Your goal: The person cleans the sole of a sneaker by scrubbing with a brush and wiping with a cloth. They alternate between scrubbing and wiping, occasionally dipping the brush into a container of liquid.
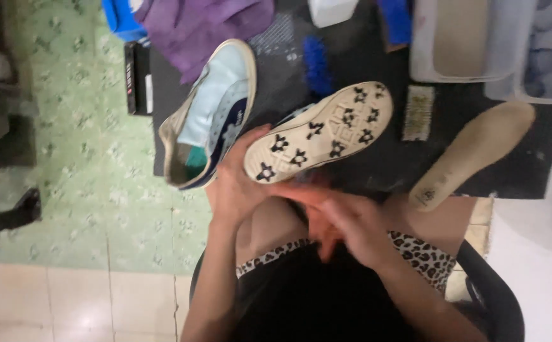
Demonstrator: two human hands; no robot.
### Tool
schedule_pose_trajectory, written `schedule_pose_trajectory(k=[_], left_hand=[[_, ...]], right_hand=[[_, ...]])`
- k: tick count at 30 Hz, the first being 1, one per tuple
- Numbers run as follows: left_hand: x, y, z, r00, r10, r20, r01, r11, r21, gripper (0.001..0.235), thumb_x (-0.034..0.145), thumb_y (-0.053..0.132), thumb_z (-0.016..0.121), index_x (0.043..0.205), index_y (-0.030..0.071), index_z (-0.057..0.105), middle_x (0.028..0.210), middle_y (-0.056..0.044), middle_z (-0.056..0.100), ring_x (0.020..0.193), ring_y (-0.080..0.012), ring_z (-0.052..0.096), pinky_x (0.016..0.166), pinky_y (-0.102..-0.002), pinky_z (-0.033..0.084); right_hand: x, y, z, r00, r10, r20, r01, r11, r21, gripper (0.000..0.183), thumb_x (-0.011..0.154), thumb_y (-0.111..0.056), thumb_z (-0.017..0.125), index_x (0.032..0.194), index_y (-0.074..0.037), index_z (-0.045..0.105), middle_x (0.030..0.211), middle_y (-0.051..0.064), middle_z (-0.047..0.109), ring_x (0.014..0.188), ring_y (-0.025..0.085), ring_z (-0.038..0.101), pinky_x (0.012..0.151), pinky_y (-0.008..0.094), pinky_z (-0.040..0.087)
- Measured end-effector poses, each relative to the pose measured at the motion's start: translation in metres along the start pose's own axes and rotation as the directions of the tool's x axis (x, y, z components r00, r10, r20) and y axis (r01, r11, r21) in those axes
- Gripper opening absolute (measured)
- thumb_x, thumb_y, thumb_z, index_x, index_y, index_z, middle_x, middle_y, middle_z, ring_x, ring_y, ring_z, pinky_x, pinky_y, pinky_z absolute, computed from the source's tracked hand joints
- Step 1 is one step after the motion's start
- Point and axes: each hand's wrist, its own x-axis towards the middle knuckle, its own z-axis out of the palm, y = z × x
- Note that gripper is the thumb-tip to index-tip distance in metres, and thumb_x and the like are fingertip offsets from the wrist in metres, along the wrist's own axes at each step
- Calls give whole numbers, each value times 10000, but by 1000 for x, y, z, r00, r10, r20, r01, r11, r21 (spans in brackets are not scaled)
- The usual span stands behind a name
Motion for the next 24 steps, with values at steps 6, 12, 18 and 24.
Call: schedule_pose_trajectory(k=[6, 12, 18, 24], left_hand=[[2, 17, 2, 998, -9, 59, 1, 989, 146, 980, 580, 108, 966, 1442, 63, 502, 1433, -144, 619, 1332, -364, 583, 1166, -503, 436], [-4, -13, 11, 989, 145, 22, -146, 949, 279, 935, 533, 295, 1043, 1323, 36, 615, 1300, -135, 681, 1232, -354, 650, 1097, -489, 506], [4, -8, 7, 986, 163, 41, -168, 933, 319, 836, 574, 337, 1036, 1247, 21, 655, 1229, -129, 711, 1182, -345, 683, 1046, -469, 553], [0, -7, 8, 993, 113, 41, -120, 961, 249, 807, 591, 304, 993, 1259, 23, 636, 1266, -139, 692, 1239, -351, 653, 1080, -448, 519]], right_hand=[[14, -18, -45, 626, -320, -711, 74, 932, -354, 403, 967, -381, 726, 1183, -41, 730, 1114, 216, 737, 1055, 273, 712, 1012, 366, 534], [116, 3, -84, 572, -817, 78, 396, 192, -898, 410, 1108, -217, 532, 1481, -46, 545, 1534, 184, 496, 1456, 335, 409, 1236, 504, 253], [79, 33, -31, 558, -715, 422, 574, -35, -818, 402, 1005, -186, 641, 1332, 49, 648, 1498, 241, 537, 1433, 426, 455, 1203, 605, 305], [43, 11, -4, 604, -691, 397, 658, 151, -738, 288, 980, -155, 670, 1165, 59, 720, 1267, 270, 687, 1227, 438, 637, 1125, 556, 450]])
